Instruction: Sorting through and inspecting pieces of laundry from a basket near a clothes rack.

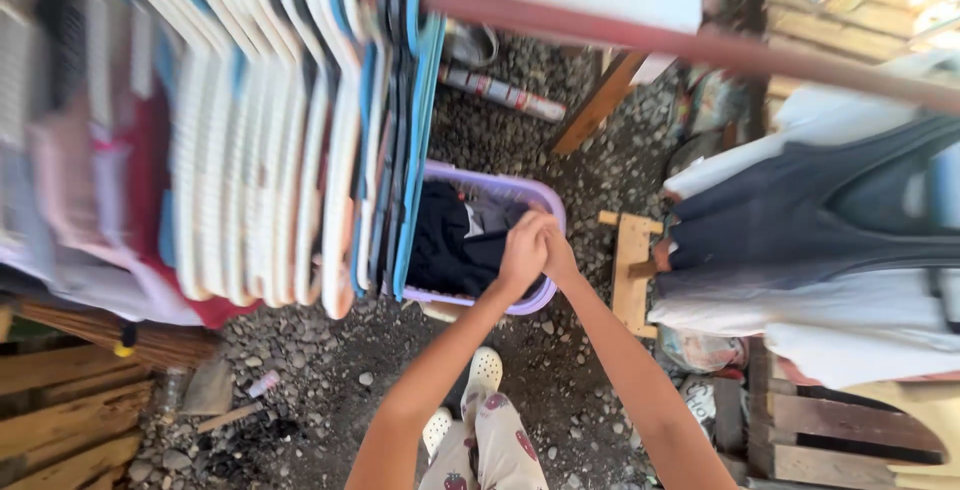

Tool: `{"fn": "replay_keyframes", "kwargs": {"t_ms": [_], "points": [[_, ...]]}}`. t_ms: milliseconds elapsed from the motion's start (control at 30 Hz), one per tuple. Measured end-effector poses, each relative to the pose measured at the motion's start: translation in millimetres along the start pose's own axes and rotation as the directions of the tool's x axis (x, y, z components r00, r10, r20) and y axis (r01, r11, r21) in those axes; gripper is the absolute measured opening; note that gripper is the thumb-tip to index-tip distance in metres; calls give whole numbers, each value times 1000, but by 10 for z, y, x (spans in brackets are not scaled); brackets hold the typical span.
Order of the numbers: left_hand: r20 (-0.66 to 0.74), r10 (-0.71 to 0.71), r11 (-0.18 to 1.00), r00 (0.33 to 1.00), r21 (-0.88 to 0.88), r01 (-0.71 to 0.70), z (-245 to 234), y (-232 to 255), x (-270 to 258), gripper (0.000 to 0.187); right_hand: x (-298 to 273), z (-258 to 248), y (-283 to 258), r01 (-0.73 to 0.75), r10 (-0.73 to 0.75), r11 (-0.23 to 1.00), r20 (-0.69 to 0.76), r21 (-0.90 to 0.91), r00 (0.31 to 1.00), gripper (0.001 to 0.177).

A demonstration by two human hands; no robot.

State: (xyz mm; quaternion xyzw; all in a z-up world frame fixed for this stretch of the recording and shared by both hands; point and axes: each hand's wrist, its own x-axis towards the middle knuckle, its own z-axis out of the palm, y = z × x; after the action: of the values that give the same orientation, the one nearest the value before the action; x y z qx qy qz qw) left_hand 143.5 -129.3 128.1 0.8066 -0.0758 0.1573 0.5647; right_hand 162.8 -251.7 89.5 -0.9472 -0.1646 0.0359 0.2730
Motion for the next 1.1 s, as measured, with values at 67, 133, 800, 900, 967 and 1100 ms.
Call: {"fn": "replay_keyframes", "kwargs": {"t_ms": [67, 133, 800, 900, 967, 1100], "points": [[-24, 65, 998, 998, 18, -64, -213, 537, 144, 26, 9, -634, -634, -23, 30, 990, -49, 136, 998, 48], [-43, 117, 993, 992, 38, -115, -459, 1038, 213, 23, 4, -872, -738, -45, 70, 960, -81, 276, 994, 44], [408, 162, 965, 898, -256, -57, -1689, 3001, 733, 53, -686, -3500, -2279, 320, -229, 904, -312, 282, 922, 7], [493, 112, 979, 863, -204, -11, -1756, 2889, 721, 34, -744, -3506, -2159, 289, -178, 881, -305, 374, 936, 18], [524, 93, 990, 847, -138, -24, -1950, 3117, 716, 35, -828, -3612, -2269, 287, -169, 882, -318, 375, 933, 19], [627, 106, 978, 772, 73, -193, -2171, 3217, 730, 29, -998, -3763, -2234, 195, -111, 950, -321, 243, 940, 38]]}}
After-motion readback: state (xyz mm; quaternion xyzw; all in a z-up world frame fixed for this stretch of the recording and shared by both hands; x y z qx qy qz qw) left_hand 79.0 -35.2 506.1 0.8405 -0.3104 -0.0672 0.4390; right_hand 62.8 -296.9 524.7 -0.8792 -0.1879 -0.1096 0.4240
